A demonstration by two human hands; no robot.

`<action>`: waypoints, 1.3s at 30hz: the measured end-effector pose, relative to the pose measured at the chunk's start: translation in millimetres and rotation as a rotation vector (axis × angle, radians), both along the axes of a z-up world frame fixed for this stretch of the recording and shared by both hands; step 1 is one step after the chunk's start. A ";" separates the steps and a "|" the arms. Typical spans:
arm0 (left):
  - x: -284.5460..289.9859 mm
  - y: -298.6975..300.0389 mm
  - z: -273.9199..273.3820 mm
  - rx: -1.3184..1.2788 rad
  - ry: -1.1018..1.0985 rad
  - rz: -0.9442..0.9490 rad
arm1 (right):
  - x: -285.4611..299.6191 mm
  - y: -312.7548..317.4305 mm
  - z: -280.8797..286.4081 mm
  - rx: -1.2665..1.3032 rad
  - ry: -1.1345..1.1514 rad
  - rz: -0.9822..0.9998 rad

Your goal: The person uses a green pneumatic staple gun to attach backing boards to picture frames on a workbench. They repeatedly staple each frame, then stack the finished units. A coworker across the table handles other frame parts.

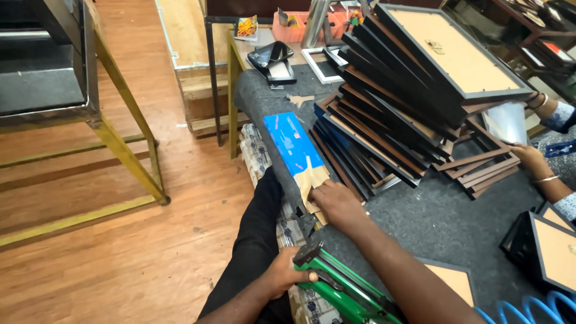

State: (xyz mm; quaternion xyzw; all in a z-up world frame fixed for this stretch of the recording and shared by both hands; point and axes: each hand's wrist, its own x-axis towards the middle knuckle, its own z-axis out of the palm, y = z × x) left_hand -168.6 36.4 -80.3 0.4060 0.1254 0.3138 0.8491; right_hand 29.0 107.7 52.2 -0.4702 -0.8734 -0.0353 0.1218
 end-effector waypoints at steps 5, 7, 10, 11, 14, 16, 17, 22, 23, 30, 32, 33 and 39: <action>6.6 -3.1 -12.6 0.032 0.021 0.003 | 2.4 1.3 5.4 -0.156 0.083 -0.065; 5.9 -4.8 -9.3 0.028 0.020 0.000 | 8.9 8.5 1.0 -0.228 0.094 -0.118; 2.5 -6.8 -1.9 0.014 0.008 -0.021 | 23.0 18.9 -9.0 -0.348 0.114 -0.114; 2.3 -6.7 -2.6 0.011 0.008 -0.019 | 21.9 16.4 -4.3 -0.354 0.136 -0.147; 6.6 -8.2 -4.4 0.004 0.017 -0.016 | 25.7 10.6 -2.1 -0.342 0.169 -0.224; 7.7 -8.2 -2.9 0.001 0.033 -0.008 | 26.2 7.9 -2.2 -0.325 0.187 -0.260; 7.5 -8.0 -0.5 0.000 0.034 -0.014 | 25.0 6.1 -0.5 -0.326 0.270 -0.288; 7.0 -10.2 0.8 0.003 0.041 -0.045 | 14.6 -1.7 12.1 -0.279 0.361 -0.312; 7.7 -10.7 0.6 -0.001 0.044 -0.045 | 8.8 -3.7 20.1 -0.331 0.395 -0.376; 7.4 -10.7 3.3 0.004 0.046 -0.032 | 0.4 -7.8 24.7 -0.235 0.732 -0.482; 7.4 -10.8 5.7 -0.003 0.046 -0.028 | 4.4 -2.4 19.7 -0.289 0.916 -0.566; 7.1 -11.1 6.9 -0.011 0.046 -0.024 | 6.2 0.1 17.0 -0.345 1.100 -0.646; 5.6 -8.1 24.4 0.037 0.048 -0.003 | 20.3 -35.7 70.8 -0.469 1.367 -0.762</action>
